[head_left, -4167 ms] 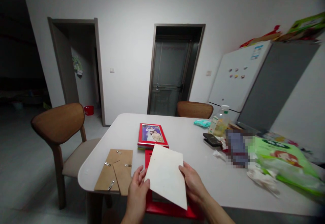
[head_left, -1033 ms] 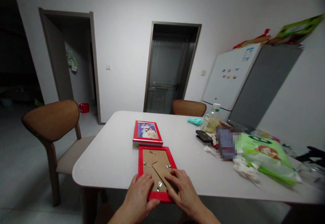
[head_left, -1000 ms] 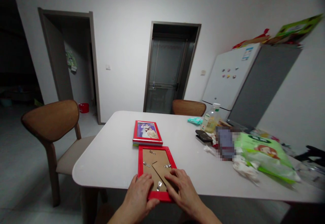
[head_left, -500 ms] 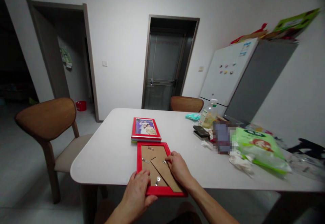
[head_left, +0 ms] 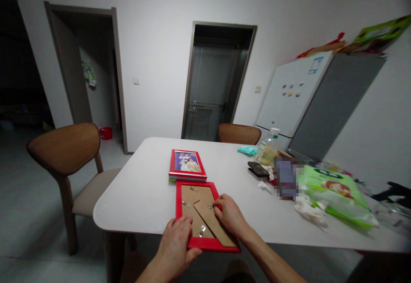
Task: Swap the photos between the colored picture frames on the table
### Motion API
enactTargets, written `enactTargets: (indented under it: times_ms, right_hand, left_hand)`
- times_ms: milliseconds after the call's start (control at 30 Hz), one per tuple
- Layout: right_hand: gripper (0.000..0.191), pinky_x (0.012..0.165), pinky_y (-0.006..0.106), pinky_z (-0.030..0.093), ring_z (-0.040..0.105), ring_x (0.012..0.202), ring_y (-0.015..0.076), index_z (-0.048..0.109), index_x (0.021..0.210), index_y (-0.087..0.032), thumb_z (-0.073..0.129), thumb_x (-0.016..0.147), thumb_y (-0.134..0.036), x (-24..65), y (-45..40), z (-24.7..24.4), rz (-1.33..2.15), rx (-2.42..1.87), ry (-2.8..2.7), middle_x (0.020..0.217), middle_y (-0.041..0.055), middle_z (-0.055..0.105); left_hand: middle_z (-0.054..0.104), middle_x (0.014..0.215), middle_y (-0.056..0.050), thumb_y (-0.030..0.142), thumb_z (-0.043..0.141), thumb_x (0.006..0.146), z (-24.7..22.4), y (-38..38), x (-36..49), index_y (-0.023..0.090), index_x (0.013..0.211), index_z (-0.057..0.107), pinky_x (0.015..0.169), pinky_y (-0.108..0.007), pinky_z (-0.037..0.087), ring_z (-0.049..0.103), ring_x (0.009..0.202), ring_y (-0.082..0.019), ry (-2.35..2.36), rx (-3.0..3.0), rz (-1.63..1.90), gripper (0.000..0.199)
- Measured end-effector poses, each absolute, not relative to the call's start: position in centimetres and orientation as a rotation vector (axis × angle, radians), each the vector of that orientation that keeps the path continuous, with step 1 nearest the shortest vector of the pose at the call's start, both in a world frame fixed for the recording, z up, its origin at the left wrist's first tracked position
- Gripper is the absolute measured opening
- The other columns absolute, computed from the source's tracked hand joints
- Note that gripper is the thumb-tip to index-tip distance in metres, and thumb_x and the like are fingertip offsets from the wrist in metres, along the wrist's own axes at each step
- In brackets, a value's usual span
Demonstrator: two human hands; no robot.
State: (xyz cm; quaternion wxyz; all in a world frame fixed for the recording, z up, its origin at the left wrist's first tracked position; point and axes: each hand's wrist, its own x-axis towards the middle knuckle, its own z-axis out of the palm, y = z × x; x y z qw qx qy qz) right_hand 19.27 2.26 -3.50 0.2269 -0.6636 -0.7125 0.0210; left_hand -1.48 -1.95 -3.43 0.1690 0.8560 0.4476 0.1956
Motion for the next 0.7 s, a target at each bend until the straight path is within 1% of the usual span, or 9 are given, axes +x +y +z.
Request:
enactTargets:
  times_ms: [67,133,267,367,500,600,700]
  right_hand:
    - [0.024,0.076,0.026,0.035,0.049,0.083,0.0178,0.066,0.082,-0.017,0.043,0.075,-0.022,18.0,2.3,-3.4,0.042,-1.768,-1.968,0.085,0.008,0.057]
    - [0.025,0.075,0.026,0.035,0.049,0.084,0.0177,0.065,0.084,-0.019,0.043,0.077,-0.025,16.3,2.6,-3.2,0.074,-1.696,-2.013,0.087,0.0071,0.059]
    - [0.022,0.072,0.025,0.035,0.05,0.082,0.0165,0.066,0.081,-0.021,0.044,0.077,-0.025,13.1,3.9,-2.8,0.138,-1.63,-2.116,0.084,0.005,0.061]
    - [0.021,0.071,0.024,0.035,0.051,0.079,0.0153,0.066,0.074,-0.019,0.045,0.076,-0.022,12.0,4.8,-2.7,0.145,-1.618,-2.177,0.077,0.0048,0.062]
    - [0.02,0.068,0.022,0.035,0.051,0.072,0.0132,0.064,0.064,-0.017,0.047,0.074,-0.019,11.8,5.2,-2.8,0.154,-1.58,-2.237,0.071,0.0044,0.061]
    - [0.02,0.068,0.021,0.035,0.051,0.07,0.012,0.064,0.061,-0.017,0.048,0.072,-0.017,11.7,5.1,-3.0,0.165,-1.545,-2.263,0.07,0.0038,0.061]
    - [0.021,0.068,0.02,0.035,0.053,0.071,0.0118,0.065,0.063,-0.018,0.047,0.074,-0.019,12.1,5.4,-3.4,0.187,-1.557,-2.225,0.07,0.0031,0.063]
  left_hand:
    - [0.049,0.121,-0.012,0.029,0.065,0.063,-3.6,-1.9,-1.5,0.013,0.116,0.045,0.099,-0.041,0.025,0.04,0.114,-0.025,1.27,2.433,0.562,0.059]
    - [0.048,0.121,-0.012,0.03,0.064,0.063,-3.7,-1.9,-1.4,0.013,0.116,0.045,0.099,-0.042,0.025,0.04,0.114,-0.025,1.267,2.44,0.546,0.059]
    - [0.047,0.122,-0.013,0.029,0.064,0.063,-3.8,-1.8,-1.4,0.011,0.116,0.044,0.099,-0.043,0.024,0.039,0.115,-0.025,1.265,2.453,0.52,0.06]
    - [0.047,0.122,-0.013,0.028,0.065,0.063,-4.1,-1.7,-1.6,0.012,0.117,0.043,0.098,-0.044,0.025,0.039,0.115,-0.025,1.252,2.465,0.54,0.06]
    - [0.048,0.122,-0.011,0.03,0.065,0.062,-4.4,-1.6,-1.8,0.014,0.113,0.048,0.098,-0.043,0.025,0.039,0.114,-0.025,1.231,2.459,0.566,0.055]
    - [0.048,0.121,-0.012,0.031,0.065,0.062,-4.3,-1.5,-1.9,0.013,0.115,0.046,0.099,-0.043,0.024,0.039,0.114,-0.025,1.233,2.435,0.563,0.059]
    - [0.047,0.122,-0.011,0.031,0.065,0.062,-4.1,-1.6,-1.9,0.014,0.117,0.044,0.099,-0.042,0.024,0.038,0.115,-0.025,1.239,2.406,0.558,0.061]
